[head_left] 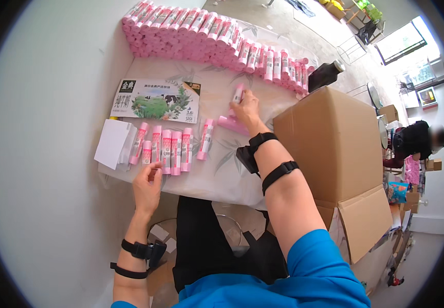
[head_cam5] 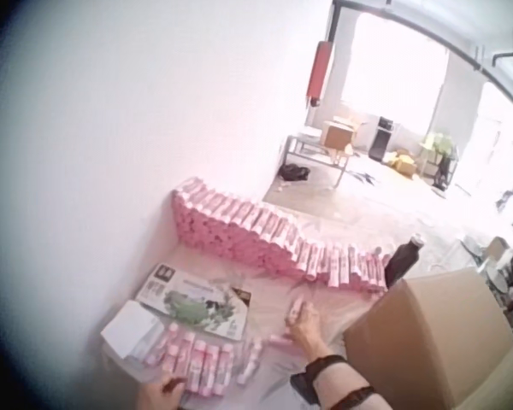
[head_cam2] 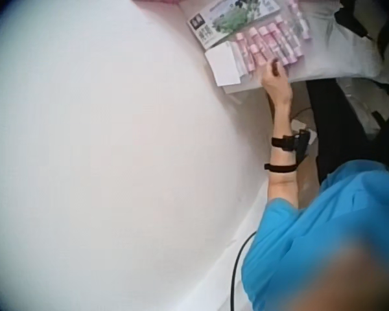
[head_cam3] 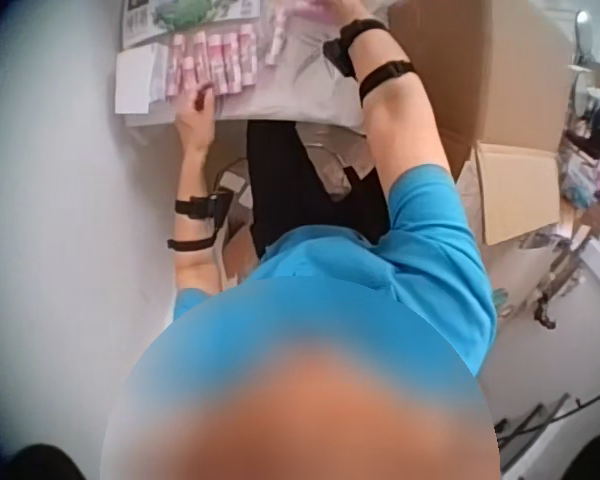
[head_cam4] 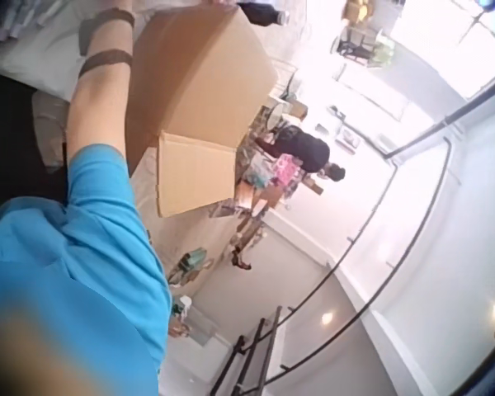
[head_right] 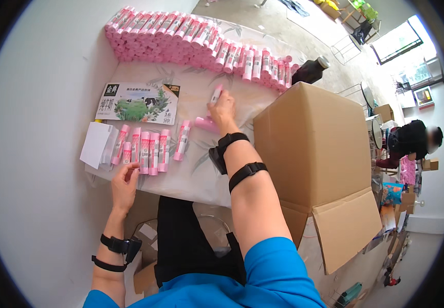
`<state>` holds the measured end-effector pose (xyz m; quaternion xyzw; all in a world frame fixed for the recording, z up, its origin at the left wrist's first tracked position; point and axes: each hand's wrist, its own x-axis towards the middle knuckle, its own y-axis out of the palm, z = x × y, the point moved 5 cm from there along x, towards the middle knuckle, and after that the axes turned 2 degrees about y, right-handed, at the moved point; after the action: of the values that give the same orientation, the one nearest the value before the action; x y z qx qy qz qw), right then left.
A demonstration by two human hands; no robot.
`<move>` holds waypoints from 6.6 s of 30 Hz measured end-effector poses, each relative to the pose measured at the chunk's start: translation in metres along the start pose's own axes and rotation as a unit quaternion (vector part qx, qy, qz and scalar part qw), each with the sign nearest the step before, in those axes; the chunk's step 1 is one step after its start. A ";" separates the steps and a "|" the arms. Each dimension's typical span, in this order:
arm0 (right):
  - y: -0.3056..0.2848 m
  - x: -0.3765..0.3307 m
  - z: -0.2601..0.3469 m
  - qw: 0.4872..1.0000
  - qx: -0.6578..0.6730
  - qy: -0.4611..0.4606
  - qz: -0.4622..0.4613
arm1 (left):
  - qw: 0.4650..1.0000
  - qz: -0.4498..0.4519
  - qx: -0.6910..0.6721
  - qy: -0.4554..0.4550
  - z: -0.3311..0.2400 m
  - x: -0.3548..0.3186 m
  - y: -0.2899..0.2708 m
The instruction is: Packing pink cylindrical products into a cardboard box.
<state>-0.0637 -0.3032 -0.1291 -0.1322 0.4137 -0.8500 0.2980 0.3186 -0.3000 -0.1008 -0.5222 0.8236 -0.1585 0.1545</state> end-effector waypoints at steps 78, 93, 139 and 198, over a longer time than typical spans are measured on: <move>-0.005 -0.202 0.095 0.984 0.020 -0.155 -0.084 | 0.976 0.111 -0.185 -0.009 -0.029 0.060 0.035; -0.125 0.144 -0.025 0.834 -0.100 0.402 -0.364 | 0.968 0.157 0.016 0.194 -0.197 0.254 0.242; -0.098 0.025 0.035 0.895 0.266 0.271 -0.235 | 0.929 0.204 -0.309 0.023 -0.191 0.207 0.202; -0.071 -0.239 -0.079 0.969 -0.185 0.151 -0.061 | 0.959 0.090 0.235 0.131 -0.087 -0.024 0.227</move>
<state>0.0588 -0.0725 -0.1178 -0.0807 0.5951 -0.7854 0.1499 0.1076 -0.1781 -0.1158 -0.3691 0.8198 -0.4001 0.1777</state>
